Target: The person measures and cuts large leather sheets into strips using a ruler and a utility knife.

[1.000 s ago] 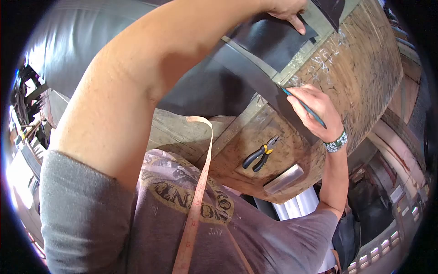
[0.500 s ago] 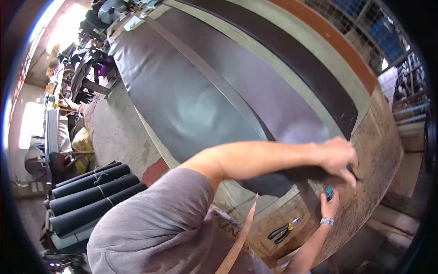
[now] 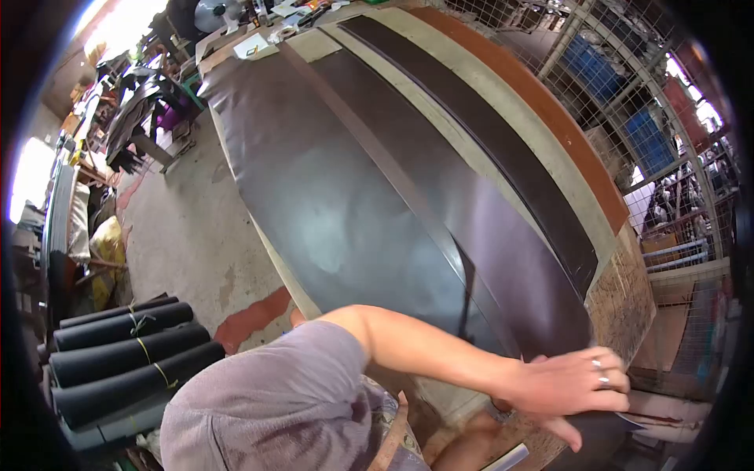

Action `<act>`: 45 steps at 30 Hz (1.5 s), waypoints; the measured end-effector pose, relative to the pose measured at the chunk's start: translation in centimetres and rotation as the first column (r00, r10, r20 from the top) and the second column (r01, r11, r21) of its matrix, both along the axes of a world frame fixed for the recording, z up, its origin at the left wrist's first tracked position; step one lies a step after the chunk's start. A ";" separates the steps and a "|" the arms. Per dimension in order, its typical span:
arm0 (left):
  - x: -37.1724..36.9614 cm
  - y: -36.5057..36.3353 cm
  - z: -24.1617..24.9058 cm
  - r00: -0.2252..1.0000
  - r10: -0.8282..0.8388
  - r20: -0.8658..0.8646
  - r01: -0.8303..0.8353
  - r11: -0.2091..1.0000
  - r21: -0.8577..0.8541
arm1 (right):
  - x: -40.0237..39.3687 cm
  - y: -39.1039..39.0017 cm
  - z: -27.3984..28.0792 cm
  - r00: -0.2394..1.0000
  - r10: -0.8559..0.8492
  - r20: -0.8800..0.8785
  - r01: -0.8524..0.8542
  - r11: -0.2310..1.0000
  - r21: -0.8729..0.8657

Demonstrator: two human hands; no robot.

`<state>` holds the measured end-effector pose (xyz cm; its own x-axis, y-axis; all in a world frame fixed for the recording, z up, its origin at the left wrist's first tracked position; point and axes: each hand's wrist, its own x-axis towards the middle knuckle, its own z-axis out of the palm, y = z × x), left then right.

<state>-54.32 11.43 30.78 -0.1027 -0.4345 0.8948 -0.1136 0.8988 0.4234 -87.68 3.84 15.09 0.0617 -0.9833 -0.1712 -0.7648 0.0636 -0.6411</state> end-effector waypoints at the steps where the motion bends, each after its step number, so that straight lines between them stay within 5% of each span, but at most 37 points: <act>1: 2.5 2.2 -1.7 0.999 0.004 -0.047 -0.001 0.998 0.063 | 0.2 0.5 0.4 0.998 -0.052 0.024 0.052 0.999 0.006; 2: 5.3 4.1 -4.1 0.993 -0.007 -0.119 0.023 0.991 0.134 | 0.5 0.9 0.9 0.993 -0.111 0.046 0.110 0.994 0.015; 4: 11.9 8.5 -9.6 0.965 0.263 0.009 -0.260 0.946 0.193 | 1.2 1.8 2.0 0.972 -0.224 0.077 0.222 0.975 0.033; 7: 17.8 13.3 -17.7 0.980 0.179 -0.081 -0.081 0.742 0.665 | 2.6 3.8 3.8 0.893 -0.427 0.145 0.419 0.904 0.083; 8: 19.2 13.1 -20.1 0.988 0.037 -0.152 0.106 0.562 0.821 | 3.2 4.4 4.8 0.857 -0.489 0.164 0.479 0.872 0.100; 9: 20.8 11.0 -22.7 0.779 -0.153 -0.608 0.626 0.231 0.745 | 3.6 5.3 5.9 0.820 -0.546 0.173 0.533 0.838 0.120; 10: 22.6 9.0 -25.0 0.463 -0.008 -0.886 0.870 -0.186 0.456 | 3.9 5.7 7.5 0.792 -0.587 0.169 0.573 0.809 0.127; 13: 32.4 3.2 -22.5 -0.088 0.310 -0.947 0.984 0.173 -0.034 | 3.9 7.7 11.0 0.649 -0.729 0.218 0.708 0.683 0.179; 14: 36.4 1.5 -21.0 -0.219 0.200 -0.955 0.919 0.370 -0.134 | 3.6 8.3 12.2 0.597 -0.766 0.238 0.745 0.640 0.191; 16: 44.0 -2.6 -23.8 -0.214 0.132 -0.968 0.819 0.565 -0.104 | 3.4 9.5 14.6 0.514 -0.817 0.263 0.797 0.568 0.204; 17: 48.3 -2.6 -22.5 -0.392 0.188 -0.901 0.758 0.621 -0.200 | 3.3 10.2 15.9 0.481 -0.834 0.269 0.818 0.537 0.205; 18: 52.2 -3.0 -21.2 -0.404 0.162 -0.900 0.682 0.710 -0.178 | 3.2 10.5 17.1 0.449 -0.849 0.279 0.836 0.510 0.204; 22: 66.7 -5.2 -22.9 -0.198 0.314 -0.928 0.729 0.681 0.074 | 2.4 11.3 19.8 0.344 -0.875 0.340 0.875 0.430 0.222; 23: 69.3 -5.2 -21.1 -0.164 0.460 -0.873 0.692 0.684 0.230 | 2.0 11.6 19.9 0.321 -0.876 0.359 0.878 0.417 0.234; 26: 78.6 -7.3 -20.9 -0.047 0.518 -0.854 0.599 0.699 0.391 | 0.3 12.0 20.3 0.275 -0.868 0.413 0.872 0.406 0.273; 27: 81.8 -8.8 -20.9 0.026 0.660 -0.750 0.495 0.644 0.584 | -0.5 11.4 20.4 0.273 -0.856 0.438 0.857 0.424 0.293; 28: 86.7 -10.5 -24.0 0.284 0.549 -0.786 0.398 0.678 0.618 | -0.3 9.8 19.8 0.276 -0.838 0.471 0.835 0.452 0.315; 29: 86.0 -10.4 -19.1 0.392 0.657 -0.645 0.201 0.623 0.756 | -1.6 7.9 18.3 0.277 -0.812 0.513 0.786 0.499 0.365; 30: 86.4 -11.3 -16.7 0.428 0.664 -0.613 0.140 0.621 0.771 | 10.9 6.3 18.7 0.291 -0.839 0.459 0.847 0.449 0.285; 31: 89.7 -13.5 -17.4 0.546 0.671 -0.502 0.001 0.598 0.801 | 9.3 4.5 15.9 0.357 -0.787 0.503 0.802 0.534 0.267; 32: 90.5 -15.0 -15.7 0.588 0.682 -0.434 -0.087 0.587 0.805 | 13.3 1.4 14.8 0.305 -0.811 0.499 0.847 0.471 0.247; 33: 91.4 -16.5 -13.9 0.582 0.756 -0.300 -0.201 0.492 0.847 | 11.4 -1.5 13.4 0.340 -0.772 0.537 0.737 0.573 0.357; 36: 101.1 -22.8 -15.5 0.494 0.851 0.178 -0.608 0.191 0.771 | 21.0 -10.3 13.9 0.445 -0.466 0.765 0.602 0.788 0.129; 37: 103.8 -23.7 -16.2 0.469 0.837 0.282 -0.691 0.149 0.707 | 20.2 -13.3 14.0 0.375 -0.521 0.767 0.653 0.736 0.181; 38: 106.5 -24.9 -17.6 0.454 0.817 0.356 -0.739 0.122 0.663 | 21.2 -16.1 14.2 0.497 -0.509 0.703 0.664 0.745 0.070; 39: 109.4 -26.4 -19.5 0.450 0.800 0.396 -0.758 0.109 0.643 | 22.1 -18.8 13.6 0.552 -0.490 0.675 0.654 0.756 0.013; 41: 114.2 -28.4 -23.5 0.451 0.786 0.423 -0.753 0.082 0.652 | 29.2 -23.1 13.5 0.361 -0.512 0.779 0.695 0.705 0.142; 43: 117.2 -29.6 -26.8 0.448 0.796 0.407 -0.726 0.059 0.686 | 26.6 -29.2 8.5 0.363 -0.489 0.793 0.784 0.620 0.023; 44: 118.9 -29.8 -28.6 0.445 0.807 0.389 -0.704 0.047 0.709 | 32.1 -29.0 6.7 0.436 -0.493 0.753 0.780 0.624 -0.043; 45: 119.9 -29.9 -30.0 0.440 0.818 0.371 -0.683 0.037 0.729 | 31.9 -30.5 2.8 0.418 -0.513 0.750 0.755 0.655 0.028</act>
